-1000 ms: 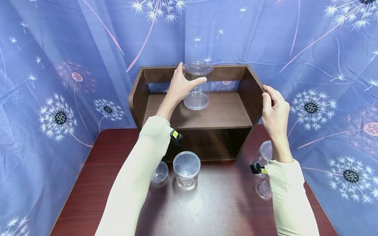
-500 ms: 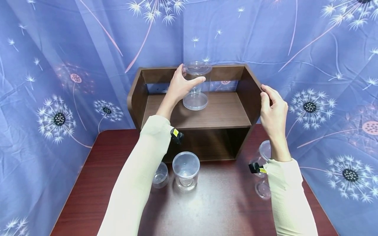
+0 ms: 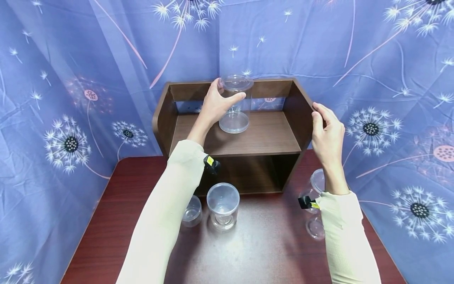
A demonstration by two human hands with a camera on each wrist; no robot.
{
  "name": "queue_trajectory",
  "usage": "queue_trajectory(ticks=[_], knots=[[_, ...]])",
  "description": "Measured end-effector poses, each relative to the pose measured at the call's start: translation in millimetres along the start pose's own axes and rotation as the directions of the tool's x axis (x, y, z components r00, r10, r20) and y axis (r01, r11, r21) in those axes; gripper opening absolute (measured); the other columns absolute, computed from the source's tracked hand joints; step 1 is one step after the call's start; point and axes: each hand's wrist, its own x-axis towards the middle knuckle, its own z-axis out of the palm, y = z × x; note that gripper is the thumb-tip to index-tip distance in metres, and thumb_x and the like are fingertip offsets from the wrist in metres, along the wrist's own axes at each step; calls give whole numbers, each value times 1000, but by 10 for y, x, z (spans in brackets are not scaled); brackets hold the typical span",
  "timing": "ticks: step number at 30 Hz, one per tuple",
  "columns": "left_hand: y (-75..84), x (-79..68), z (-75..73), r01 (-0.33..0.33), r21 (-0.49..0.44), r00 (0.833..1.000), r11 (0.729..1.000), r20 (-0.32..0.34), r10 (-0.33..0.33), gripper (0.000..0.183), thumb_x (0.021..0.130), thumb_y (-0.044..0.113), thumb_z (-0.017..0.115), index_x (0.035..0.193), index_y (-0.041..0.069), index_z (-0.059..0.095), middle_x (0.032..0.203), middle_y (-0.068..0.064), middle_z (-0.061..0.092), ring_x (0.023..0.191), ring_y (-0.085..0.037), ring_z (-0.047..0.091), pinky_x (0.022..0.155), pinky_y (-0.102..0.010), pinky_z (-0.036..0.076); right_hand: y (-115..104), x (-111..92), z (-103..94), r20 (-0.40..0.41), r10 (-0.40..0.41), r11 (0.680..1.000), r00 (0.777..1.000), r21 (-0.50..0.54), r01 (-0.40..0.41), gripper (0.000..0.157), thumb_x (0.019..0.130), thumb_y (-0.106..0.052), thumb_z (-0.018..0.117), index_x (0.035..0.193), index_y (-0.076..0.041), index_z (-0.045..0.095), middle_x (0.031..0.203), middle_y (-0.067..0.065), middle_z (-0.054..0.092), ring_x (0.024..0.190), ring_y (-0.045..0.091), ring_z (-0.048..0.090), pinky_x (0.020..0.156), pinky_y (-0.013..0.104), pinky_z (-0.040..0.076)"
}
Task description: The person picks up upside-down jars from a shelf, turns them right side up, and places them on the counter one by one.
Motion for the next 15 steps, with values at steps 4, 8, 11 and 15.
queue_trajectory(ticks=[4,8,11,15], knots=[[-6,-30,-11,-11,-7,1000,1000,-5,11,106,82,56,81,162,13,28,158,-5,42,143,-13,42,114,-28,36,6,-3,4,1,2,1000,1000,-6,-2,28,104,-10,60,127,-2,73,130,11,70,124,21,63,104,22,43],[0,-74,-29,-20,-25,1000,999,-7,20,105,82,56,82,161,14,29,156,-3,43,142,-13,43,113,-29,38,13,-6,8,0,3,1000,1000,-5,-3,28,104,-9,59,128,-2,73,130,11,70,124,21,63,104,22,44],[17,-118,-52,-27,-37,1000,999,-8,27,104,81,56,82,161,15,30,156,-3,43,141,-13,44,112,-29,39,10,-7,8,1,4,1000,1000,-4,-4,28,104,-10,59,128,-2,73,130,11,70,124,21,63,104,22,44],[39,-192,-93,-48,-74,999,996,-6,48,102,81,53,84,161,16,32,152,-3,45,139,-14,47,109,-28,42,9,-7,7,-3,2,1000,1000,-2,-2,28,104,-10,59,128,-2,73,130,11,70,124,20,63,103,22,44]])
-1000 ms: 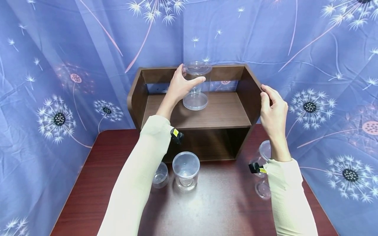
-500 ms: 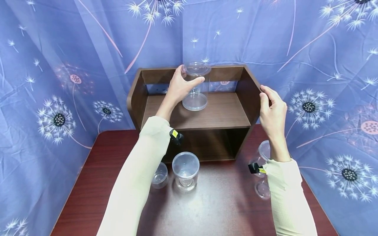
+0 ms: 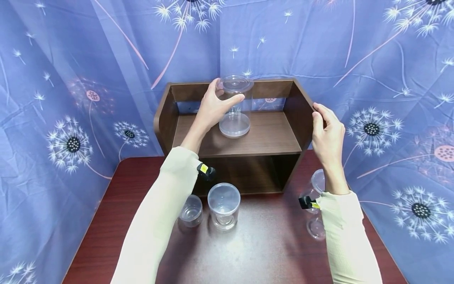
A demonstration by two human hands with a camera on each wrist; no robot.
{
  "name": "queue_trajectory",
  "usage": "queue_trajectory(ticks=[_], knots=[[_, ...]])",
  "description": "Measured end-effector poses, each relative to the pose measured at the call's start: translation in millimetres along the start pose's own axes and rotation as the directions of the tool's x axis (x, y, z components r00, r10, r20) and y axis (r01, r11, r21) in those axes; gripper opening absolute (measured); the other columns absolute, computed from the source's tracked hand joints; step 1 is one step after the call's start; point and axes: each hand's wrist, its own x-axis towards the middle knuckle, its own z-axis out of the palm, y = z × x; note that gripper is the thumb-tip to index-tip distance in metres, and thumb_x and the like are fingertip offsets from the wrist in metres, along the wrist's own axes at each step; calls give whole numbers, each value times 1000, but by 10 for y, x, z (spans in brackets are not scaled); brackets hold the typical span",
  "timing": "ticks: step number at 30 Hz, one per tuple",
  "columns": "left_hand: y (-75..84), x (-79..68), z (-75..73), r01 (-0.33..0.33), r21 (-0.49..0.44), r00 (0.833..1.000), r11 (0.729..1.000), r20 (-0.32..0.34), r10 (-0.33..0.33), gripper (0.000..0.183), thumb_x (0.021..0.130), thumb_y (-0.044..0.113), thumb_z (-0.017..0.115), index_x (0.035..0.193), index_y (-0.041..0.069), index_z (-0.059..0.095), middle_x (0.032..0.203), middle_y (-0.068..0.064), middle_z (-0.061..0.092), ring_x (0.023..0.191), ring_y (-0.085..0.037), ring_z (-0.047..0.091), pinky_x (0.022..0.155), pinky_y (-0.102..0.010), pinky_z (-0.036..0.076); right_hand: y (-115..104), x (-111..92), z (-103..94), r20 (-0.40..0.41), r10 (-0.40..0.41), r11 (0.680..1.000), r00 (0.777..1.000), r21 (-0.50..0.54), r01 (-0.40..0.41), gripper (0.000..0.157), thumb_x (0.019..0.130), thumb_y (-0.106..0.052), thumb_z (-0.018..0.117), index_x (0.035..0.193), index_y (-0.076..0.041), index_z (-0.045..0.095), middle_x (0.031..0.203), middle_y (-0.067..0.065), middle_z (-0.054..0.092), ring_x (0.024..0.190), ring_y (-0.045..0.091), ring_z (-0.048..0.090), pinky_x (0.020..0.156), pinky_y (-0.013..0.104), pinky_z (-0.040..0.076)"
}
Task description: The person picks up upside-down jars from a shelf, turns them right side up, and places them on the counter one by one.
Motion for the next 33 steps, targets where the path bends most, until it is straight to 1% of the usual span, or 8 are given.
queue_trajectory(ticks=[4,8,11,15,18,26,30,33], knots=[[7,-83,-56,-39,-67,999,997,-1,39,94,83,46,85,158,16,36,146,-4,50,136,-20,51,105,-29,47,1,-1,7,-3,-5,1000,1000,-1,5,28,104,-10,59,127,-2,73,130,10,70,124,20,63,103,21,44],[18,-171,-114,-73,-126,997,989,-1,73,88,84,40,85,156,18,40,142,-3,55,132,-19,55,101,-31,50,1,-1,10,-2,-9,1000,1000,0,9,28,104,-10,59,127,-2,73,129,11,71,123,21,63,103,21,44],[46,-247,-161,-66,-154,998,986,3,68,90,84,38,86,157,19,39,142,-4,57,130,-17,56,102,-31,50,1,0,11,-2,-9,1000,1000,-1,9,28,104,-10,59,127,-2,73,129,11,71,124,21,63,103,22,44],[87,-355,-232,-33,-197,999,980,10,36,97,84,38,86,162,18,32,153,-1,50,135,-14,53,108,-29,46,0,2,11,-4,-6,1000,1000,-9,6,28,104,-10,59,127,-2,73,130,11,70,124,22,63,104,22,44],[108,-438,-292,-22,-232,999,972,19,27,99,86,37,85,164,18,27,158,2,44,138,-12,49,112,-27,42,-2,2,10,-6,-6,1000,1000,-11,6,28,104,-9,59,127,-2,73,130,11,70,124,22,63,103,23,44],[128,-652,-458,-87,-258,995,962,18,95,89,91,30,80,162,12,30,151,-1,51,131,-14,55,110,-31,43,-10,8,12,-5,-7,1000,1000,-12,7,28,104,-10,59,127,-3,74,129,10,71,122,22,64,102,22,44],[143,-752,-533,-81,-301,996,950,20,92,85,92,25,78,162,11,31,150,-3,52,132,-16,56,110,-32,44,-16,9,13,-1,1,1000,1000,-14,-1,29,104,-11,59,127,-4,74,129,9,71,121,22,64,101,22,45],[145,-823,-578,-75,-340,996,937,14,85,80,93,21,76,160,13,34,148,-4,53,131,-17,57,107,-34,47,-19,7,19,0,3,1000,1000,-13,-3,29,104,-11,59,128,-4,73,129,9,71,121,22,64,101,22,44]])
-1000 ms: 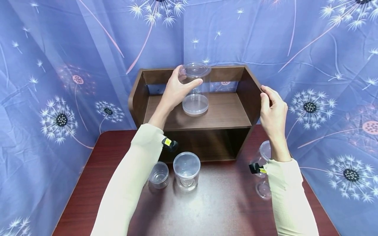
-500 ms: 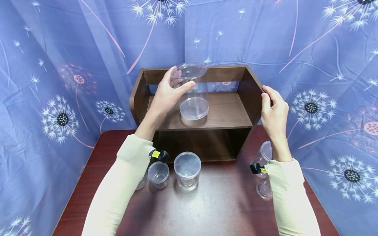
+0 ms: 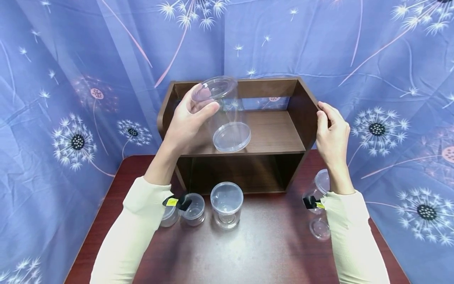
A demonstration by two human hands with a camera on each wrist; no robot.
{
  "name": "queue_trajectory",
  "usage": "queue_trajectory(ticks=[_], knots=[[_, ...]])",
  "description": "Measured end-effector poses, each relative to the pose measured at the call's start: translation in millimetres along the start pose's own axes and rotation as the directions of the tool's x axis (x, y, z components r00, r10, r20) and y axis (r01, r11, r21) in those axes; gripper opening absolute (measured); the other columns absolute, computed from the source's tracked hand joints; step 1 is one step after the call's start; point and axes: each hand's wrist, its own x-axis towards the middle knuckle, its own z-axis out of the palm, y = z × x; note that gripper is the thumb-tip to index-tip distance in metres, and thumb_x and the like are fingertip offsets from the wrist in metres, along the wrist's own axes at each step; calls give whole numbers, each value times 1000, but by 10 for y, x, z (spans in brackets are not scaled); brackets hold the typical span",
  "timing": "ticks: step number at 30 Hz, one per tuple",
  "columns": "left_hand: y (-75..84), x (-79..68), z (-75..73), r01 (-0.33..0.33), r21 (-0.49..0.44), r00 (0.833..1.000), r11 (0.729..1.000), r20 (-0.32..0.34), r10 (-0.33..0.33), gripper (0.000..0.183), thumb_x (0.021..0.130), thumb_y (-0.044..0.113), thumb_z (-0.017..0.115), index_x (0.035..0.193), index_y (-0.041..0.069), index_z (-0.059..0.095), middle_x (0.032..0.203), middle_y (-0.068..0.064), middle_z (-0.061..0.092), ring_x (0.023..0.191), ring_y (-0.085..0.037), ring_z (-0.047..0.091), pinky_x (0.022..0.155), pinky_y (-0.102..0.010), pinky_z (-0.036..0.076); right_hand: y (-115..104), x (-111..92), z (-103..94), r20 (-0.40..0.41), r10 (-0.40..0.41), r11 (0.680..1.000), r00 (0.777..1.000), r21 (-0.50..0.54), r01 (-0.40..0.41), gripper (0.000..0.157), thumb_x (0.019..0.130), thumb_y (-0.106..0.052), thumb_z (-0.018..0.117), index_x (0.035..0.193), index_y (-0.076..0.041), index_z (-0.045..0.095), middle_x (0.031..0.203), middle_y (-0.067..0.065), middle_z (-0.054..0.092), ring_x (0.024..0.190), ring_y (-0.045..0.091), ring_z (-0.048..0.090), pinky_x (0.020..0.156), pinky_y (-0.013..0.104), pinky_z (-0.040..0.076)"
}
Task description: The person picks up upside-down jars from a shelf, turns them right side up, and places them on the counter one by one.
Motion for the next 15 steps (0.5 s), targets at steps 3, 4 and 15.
queue_trajectory(ticks=[3,4,15], knots=[[9,-68,-25,-9,-47,1000,999,-2,9,74,93,15,74,159,13,38,146,-8,54,131,-22,58,105,-35,49,-3,0,-4,-1,0,1000,1000,3,0,29,104,-11,59,128,-3,73,129,10,71,122,22,64,102,22,44],[11,-94,-34,-14,-59,1000,998,-1,14,73,93,14,73,158,12,38,146,-8,54,131,-23,58,104,-36,49,-4,0,-4,-1,2,1000,1000,5,-2,29,104,-11,59,128,-3,73,129,10,71,122,22,64,102,22,44],[-30,-452,-133,-41,-147,998,988,33,47,76,93,13,68,160,10,33,149,-9,53,134,-26,54,111,-37,43,-11,0,-11,1,11,999,1000,31,-11,29,104,-11,59,128,-3,73,129,11,71,122,20,64,102,21,44]])
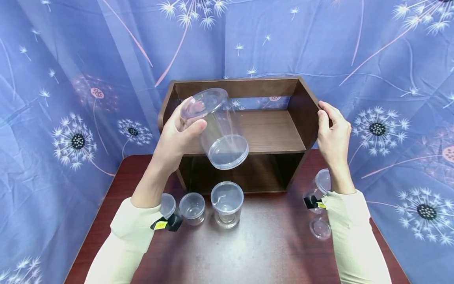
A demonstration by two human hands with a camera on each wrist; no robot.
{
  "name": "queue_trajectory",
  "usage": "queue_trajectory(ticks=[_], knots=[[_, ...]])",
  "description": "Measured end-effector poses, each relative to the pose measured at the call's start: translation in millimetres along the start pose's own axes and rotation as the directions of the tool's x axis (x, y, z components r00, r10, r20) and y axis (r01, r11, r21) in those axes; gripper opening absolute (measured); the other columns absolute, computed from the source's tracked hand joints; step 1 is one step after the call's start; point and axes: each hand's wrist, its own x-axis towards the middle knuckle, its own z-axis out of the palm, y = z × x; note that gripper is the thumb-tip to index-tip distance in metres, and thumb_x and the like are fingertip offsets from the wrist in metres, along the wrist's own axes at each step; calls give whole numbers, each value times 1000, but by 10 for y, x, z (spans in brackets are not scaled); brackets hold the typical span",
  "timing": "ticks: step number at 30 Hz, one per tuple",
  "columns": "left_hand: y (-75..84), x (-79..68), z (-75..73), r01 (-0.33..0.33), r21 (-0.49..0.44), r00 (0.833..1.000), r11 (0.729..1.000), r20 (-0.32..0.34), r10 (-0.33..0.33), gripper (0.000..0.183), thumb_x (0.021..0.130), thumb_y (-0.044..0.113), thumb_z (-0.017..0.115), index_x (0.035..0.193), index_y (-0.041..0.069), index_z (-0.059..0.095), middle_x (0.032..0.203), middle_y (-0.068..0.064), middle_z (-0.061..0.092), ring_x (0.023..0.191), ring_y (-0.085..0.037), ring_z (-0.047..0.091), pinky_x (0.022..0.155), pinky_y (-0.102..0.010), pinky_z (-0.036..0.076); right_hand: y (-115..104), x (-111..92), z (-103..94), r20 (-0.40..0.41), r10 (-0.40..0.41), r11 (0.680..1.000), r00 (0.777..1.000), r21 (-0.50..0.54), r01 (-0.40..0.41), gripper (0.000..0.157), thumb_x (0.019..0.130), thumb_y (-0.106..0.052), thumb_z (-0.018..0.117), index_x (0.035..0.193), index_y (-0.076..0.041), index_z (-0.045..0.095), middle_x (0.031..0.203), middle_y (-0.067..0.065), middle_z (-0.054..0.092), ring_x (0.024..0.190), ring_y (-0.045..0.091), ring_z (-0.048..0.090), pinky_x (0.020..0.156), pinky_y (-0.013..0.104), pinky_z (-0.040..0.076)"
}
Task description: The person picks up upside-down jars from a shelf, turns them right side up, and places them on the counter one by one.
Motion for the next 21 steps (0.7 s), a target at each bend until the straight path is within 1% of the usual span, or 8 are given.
queue_trajectory(ticks=[6,11,14,15,16,19,21], knots=[[-69,-140,30,44,-5,999,999,17,-44,78,93,10,67,162,10,30,148,-11,52,132,-24,54,104,-32,47,-2,4,6,-4,21,1000,1000,18,-21,28,104,-11,59,127,-3,74,128,11,71,120,18,64,99,19,44],[-134,-245,98,74,-37,997,997,27,-73,79,93,6,63,163,9,28,150,-13,48,132,-24,53,109,-34,44,0,5,6,-6,33,999,999,26,-33,29,104,-11,59,127,-4,74,128,11,71,120,17,64,99,19,44],[-185,-300,140,81,-68,996,994,38,-79,80,92,7,64,163,8,27,151,-15,47,133,-24,52,111,-34,42,2,5,7,-8,33,999,999,29,-32,29,103,-11,60,127,-5,74,128,11,71,120,18,64,100,20,45],[-203,-314,156,81,-75,996,994,40,-78,81,92,8,65,163,8,26,151,-16,47,132,-23,53,111,-33,42,2,6,7,-8,32,999,999,30,-31,29,103,-11,60,127,-5,74,128,11,71,120,18,64,100,20,45],[-224,-327,169,80,-85,996,993,44,-76,83,92,12,69,163,7,26,151,-16,47,131,-23,53,110,-33,42,3,6,7,-9,31,999,999,30,-31,29,103,-11,60,127,-5,74,128,11,71,120,18,64,100,20,45],[-283,-361,203,84,-106,995,991,59,-78,95,89,27,80,163,6,24,152,-16,47,127,-21,56,108,-30,44,4,9,7,-8,30,999,1000,31,-30,28,104,-11,60,127,-5,74,128,11,71,120,18,64,100,21,45],[-319,-384,225,93,-117,994,989,70,-85,98,88,30,82,163,7,24,153,-15,47,126,-20,56,107,-29,45,6,8,6,-9,31,999,999,32,-30,29,103,-11,60,127,-5,74,128,11,71,120,18,64,101,21,45]])
